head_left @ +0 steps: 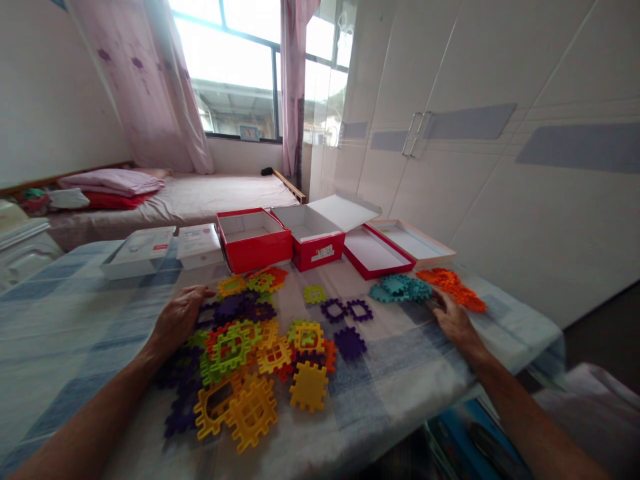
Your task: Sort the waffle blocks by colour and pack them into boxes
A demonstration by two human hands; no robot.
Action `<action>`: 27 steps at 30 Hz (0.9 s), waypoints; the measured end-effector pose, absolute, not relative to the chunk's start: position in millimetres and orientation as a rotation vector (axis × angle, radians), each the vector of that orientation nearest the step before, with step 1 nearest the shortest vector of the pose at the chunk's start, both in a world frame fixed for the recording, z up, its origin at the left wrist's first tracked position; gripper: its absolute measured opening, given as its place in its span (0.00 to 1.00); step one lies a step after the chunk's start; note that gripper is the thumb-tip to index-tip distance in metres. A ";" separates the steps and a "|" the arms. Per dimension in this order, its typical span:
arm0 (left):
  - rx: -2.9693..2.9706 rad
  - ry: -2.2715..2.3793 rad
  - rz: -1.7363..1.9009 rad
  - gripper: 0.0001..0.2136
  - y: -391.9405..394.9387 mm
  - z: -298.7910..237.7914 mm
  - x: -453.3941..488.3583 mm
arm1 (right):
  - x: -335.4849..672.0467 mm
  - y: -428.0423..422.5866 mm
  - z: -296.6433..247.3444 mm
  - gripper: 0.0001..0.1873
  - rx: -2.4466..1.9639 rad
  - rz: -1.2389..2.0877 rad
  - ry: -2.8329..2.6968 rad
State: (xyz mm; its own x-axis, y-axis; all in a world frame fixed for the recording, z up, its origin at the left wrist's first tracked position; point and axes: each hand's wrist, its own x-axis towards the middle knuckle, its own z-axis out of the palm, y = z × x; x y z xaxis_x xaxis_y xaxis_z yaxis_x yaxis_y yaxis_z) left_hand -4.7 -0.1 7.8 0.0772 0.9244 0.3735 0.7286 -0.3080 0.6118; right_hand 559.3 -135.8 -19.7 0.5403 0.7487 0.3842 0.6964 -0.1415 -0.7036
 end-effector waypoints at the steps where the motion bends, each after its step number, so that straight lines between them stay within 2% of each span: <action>1: 2.091 1.660 1.062 0.32 0.5 7.2 -4.8 | 561.3 -136.0 -20.9 0.28 -1.826 0.114 -1.161; 10: 2.094 1.664 1.022 0.32 0.3 8.1 -4.4 | 568.3 -133.4 -22.1 0.26 -1.840 0.191 -1.165; 18: 2.100 1.658 1.066 0.30 1.5 6.0 -5.2 | 586.6 -133.1 -10.2 0.22 -1.949 0.085 -1.067; 23: 2.090 1.649 1.058 0.32 -3.6 10.3 -0.6 | 559.0 -132.8 17.5 0.20 -1.906 0.048 -1.095; 27: 2.050 1.656 1.107 0.31 -4.4 9.2 1.7 | 496.3 -120.9 54.9 0.20 -1.782 0.182 -1.345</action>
